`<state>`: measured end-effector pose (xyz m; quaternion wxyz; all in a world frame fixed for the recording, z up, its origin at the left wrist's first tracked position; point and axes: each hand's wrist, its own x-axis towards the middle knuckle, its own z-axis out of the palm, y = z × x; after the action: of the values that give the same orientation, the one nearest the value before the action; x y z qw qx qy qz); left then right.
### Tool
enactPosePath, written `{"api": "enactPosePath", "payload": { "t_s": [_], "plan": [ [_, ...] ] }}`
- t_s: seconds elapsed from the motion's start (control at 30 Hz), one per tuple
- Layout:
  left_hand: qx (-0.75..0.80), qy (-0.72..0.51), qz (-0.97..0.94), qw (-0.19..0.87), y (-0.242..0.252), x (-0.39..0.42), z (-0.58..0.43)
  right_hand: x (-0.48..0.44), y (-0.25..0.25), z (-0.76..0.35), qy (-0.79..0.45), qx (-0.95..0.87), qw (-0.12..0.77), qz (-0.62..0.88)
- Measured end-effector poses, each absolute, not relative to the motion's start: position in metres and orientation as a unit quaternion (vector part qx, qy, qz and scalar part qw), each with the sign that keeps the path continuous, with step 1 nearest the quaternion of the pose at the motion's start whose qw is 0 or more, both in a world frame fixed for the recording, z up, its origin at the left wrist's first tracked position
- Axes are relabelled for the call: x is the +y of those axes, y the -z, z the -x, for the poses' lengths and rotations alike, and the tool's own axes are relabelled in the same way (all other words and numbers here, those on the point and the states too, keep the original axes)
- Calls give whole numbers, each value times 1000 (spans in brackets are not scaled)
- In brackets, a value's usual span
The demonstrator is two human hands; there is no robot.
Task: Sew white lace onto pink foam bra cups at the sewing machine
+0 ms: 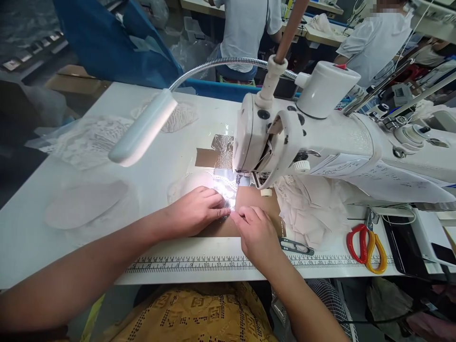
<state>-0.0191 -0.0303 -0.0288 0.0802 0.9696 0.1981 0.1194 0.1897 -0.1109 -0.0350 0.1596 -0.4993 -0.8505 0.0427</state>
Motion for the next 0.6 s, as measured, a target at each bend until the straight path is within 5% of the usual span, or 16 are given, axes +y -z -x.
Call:
{"api": "enactPosePath", "payload": {
  "t_s": [0.3,0.6],
  "plan": [
    [196,-110,-973,61,31,-33,19,-106,32,-196,-106,-827,214,509],
    [215,-133,-964,85,24,-28,12,-104,33,-188,-21,-846,122,518]
  ]
}}
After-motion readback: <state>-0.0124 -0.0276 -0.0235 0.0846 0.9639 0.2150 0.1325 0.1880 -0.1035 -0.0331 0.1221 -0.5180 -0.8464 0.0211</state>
